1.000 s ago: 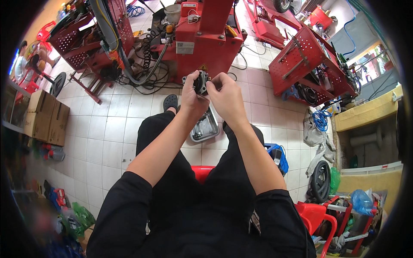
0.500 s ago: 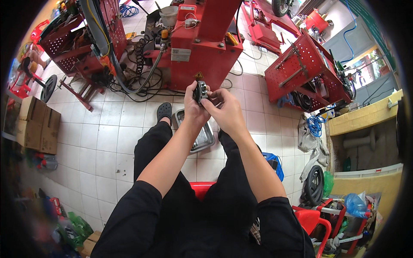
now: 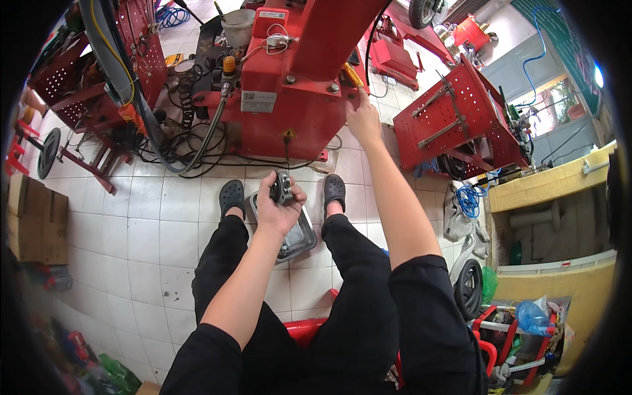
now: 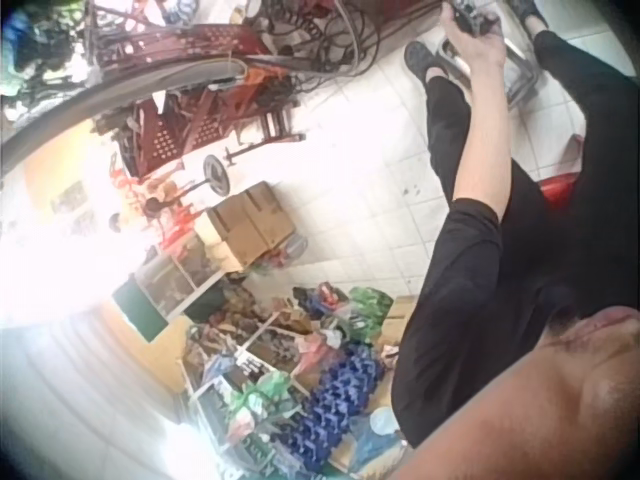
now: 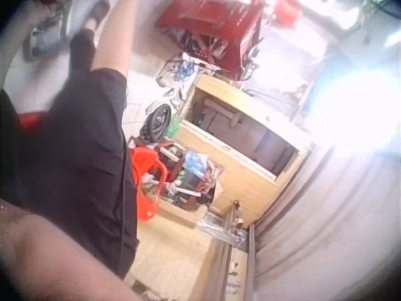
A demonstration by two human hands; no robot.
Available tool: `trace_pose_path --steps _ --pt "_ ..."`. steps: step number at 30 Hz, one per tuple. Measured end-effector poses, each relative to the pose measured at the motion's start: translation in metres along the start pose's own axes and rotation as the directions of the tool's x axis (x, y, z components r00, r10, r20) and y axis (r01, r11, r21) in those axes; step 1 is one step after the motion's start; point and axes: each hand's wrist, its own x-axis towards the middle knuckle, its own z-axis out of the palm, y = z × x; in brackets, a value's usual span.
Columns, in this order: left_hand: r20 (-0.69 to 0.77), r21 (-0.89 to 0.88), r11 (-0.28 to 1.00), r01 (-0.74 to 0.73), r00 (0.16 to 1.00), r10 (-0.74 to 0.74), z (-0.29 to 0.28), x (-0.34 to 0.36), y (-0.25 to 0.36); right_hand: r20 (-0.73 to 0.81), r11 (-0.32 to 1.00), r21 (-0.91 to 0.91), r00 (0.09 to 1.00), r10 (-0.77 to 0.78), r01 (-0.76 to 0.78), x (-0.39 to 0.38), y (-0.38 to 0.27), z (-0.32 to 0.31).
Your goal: The person sits on a red chair in a workshop and works on a small mechanical part held in their lap. They use a yellow-handled screwdriver to manipulate internal components of the part, occasionally placing it into a metal tray on the floor.
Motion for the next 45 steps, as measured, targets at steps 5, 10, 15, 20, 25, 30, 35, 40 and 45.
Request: trace_pose_path --steps 5,10,15,20,25,30,35,40,45 --pt "-0.076 -0.014 1.0 0.018 0.997 -0.019 -0.002 0.002 -0.003 -0.061 0.989 -0.016 0.987 0.148 -0.149 0.053 -0.014 0.016" --pt "0.003 -0.037 0.996 0.079 0.997 -0.079 -0.011 0.005 0.001 -0.058 0.994 -0.092 0.997 0.05 -0.055 0.079 0.001 0.028" --pt "-0.044 0.009 1.0 0.012 0.999 -0.012 -0.002 0.004 0.002 -0.154 0.993 0.118 0.987 0.038 -0.02 0.049 0.009 0.016" --pt "-0.006 0.028 0.999 0.015 1.0 -0.015 0.008 -0.004 0.001 -0.091 0.951 0.284 0.984 0.152 -0.121 -0.023 0.046 -0.038" --pt "0.004 0.051 0.995 -0.089 0.996 0.089 0.019 -0.029 0.017 0.129 0.749 0.628 0.977 0.172 -0.214 -0.128 0.046 -0.149" --pt "-0.026 0.114 0.983 -0.141 0.989 0.145 0.059 -0.068 0.006 0.165 0.584 0.784 0.977 0.131 -0.211 -0.209 0.055 -0.26" --pt "0.089 0.165 0.965 -0.203 0.978 0.19 0.092 -0.134 -0.005 -0.02 0.32 0.947 0.996 0.086 -0.008 -0.256 0.014 -0.326" --pt "0.202 0.182 0.955 -0.233 0.96 0.196 0.104 -0.209 -0.021 -0.24 0.083 0.971 0.939 0.245 0.226 -0.29 -0.023 -0.346" --pt "0.272 0.165 0.949 -0.267 0.938 0.216 0.104 -0.266 -0.024 -0.344 -0.07 0.913 0.85 0.398 0.402 -0.314 -0.024 -0.385"
